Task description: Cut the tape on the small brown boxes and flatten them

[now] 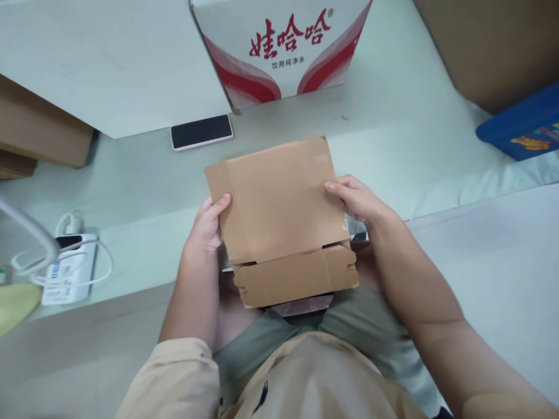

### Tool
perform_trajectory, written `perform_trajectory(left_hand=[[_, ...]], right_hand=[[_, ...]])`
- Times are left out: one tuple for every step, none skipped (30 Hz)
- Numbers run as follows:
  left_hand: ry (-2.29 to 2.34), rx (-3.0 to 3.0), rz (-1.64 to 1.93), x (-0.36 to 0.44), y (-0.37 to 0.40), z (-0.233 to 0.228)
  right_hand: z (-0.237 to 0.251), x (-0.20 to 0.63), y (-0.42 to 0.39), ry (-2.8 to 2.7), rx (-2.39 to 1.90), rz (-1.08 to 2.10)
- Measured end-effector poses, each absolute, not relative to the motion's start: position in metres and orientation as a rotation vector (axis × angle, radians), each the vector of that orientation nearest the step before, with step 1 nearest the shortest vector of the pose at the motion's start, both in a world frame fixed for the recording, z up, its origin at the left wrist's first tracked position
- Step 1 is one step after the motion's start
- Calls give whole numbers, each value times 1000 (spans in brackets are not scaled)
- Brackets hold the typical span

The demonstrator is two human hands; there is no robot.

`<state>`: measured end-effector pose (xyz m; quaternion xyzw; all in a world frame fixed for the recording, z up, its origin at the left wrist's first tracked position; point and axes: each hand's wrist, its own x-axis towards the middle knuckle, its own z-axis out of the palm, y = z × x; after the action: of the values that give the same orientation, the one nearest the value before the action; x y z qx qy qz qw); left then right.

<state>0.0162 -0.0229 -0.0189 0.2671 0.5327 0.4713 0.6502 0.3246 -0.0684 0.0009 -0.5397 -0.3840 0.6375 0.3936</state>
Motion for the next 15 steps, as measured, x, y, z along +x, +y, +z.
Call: perform_trajectory(left_hand=[[1219, 610, 1062, 17, -23, -18], [1215, 614, 1065, 17, -23, -17], [1203, 619, 1070, 17, -23, -16], [1188, 623, 1082, 17, -23, -16], [1174, 623, 1098, 18, -22, -15], [1165, 616, 1123, 17, -21, -14], [1160, 604, 1157, 17, -19, -14], [1155, 590, 1201, 17, -17, -14], [1148, 574, 1251, 16, -14, -15], [1134, 557, 1303, 15, -11, -16], [1113, 541, 1353, 15, -7, -17], [1087, 526, 1396, 14, -4, -19], [1060, 510, 1427, 13, -1, -22], [1035, 495, 1441, 14, 1, -24], [1016, 481, 1437, 15, 3, -26]], right_hand=[[1, 324, -68, -982, -1400, 1581], [1, 323, -68, -979, -1409, 1554], [1, 322, -68, -965, -1395, 1541], [2, 322, -67, -939, -1361, 1535], [2, 323, -66, -899, -1319, 1531], [3, 325, -64, -845, -1280, 1517], [4, 328, -63, -785, -1255, 1485], [5, 331, -61, -722, -1243, 1436], [6, 335, -59, -665, -1242, 1384], [8, 339, -58, -621, -1244, 1340], [10, 343, -58, -596, -1245, 1316], [12, 345, -59, -595, -1244, 1318], [14, 345, -61, -616, -1237, 1345], [16, 343, -64, -654, -1227, 1393], [17, 339, -68, -702, -1224, 1442]])
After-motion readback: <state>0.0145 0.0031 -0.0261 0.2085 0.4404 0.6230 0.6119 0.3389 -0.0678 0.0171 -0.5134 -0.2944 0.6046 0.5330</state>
